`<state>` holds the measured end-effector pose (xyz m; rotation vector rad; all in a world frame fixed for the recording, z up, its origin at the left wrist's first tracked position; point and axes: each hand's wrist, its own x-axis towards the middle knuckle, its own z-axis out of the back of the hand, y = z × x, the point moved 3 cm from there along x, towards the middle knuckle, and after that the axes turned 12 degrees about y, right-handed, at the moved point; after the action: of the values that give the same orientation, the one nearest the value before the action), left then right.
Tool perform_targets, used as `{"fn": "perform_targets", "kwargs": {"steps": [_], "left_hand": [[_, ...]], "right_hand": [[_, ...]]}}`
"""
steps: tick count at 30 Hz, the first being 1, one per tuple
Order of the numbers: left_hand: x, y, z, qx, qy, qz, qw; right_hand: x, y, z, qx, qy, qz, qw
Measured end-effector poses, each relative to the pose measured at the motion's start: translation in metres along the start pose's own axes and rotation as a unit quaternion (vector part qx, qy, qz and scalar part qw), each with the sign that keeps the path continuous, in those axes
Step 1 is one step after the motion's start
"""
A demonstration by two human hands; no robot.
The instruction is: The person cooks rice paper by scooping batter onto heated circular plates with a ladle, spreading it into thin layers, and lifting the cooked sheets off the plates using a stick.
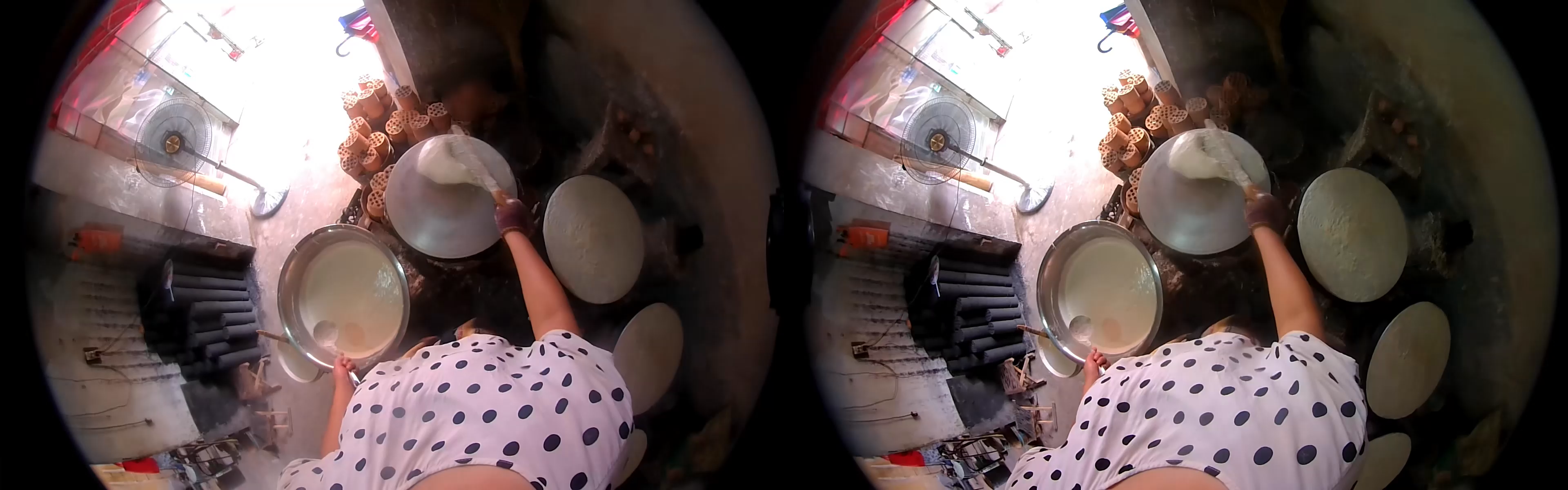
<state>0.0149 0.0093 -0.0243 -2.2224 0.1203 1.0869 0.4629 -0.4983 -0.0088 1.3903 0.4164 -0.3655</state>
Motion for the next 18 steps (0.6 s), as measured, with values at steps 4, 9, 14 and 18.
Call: {"fn": "perform_targets", "kwargs": {"steps": [4, 9, 14, 18], "left_hand": [[-0.015, -0.012, -0.021, -0.007, -0.05, 0.013, 0.999], [-0.016, 0.004, -0.037, -0.03, -0.052, 0.014, 0.998], [-0.016, 0.004, -0.025, -0.034, -0.046, -0.012, 0.998], [-0.023, 0.005, -0.032, -0.047, -0.018, -0.011, 0.999]], "right_hand": [[-0.035, 0.06, -0.06, -0.382, -0.034, -0.001, 0.924], [-0.03, 0.061, -0.036, -0.362, 0.085, 0.121, 0.92], [-0.011, 0.052, -0.013, -0.25, 0.013, 0.111, 0.962], [-0.017, 0.057, -0.051, -0.401, 0.017, 0.109, 0.909]]}}
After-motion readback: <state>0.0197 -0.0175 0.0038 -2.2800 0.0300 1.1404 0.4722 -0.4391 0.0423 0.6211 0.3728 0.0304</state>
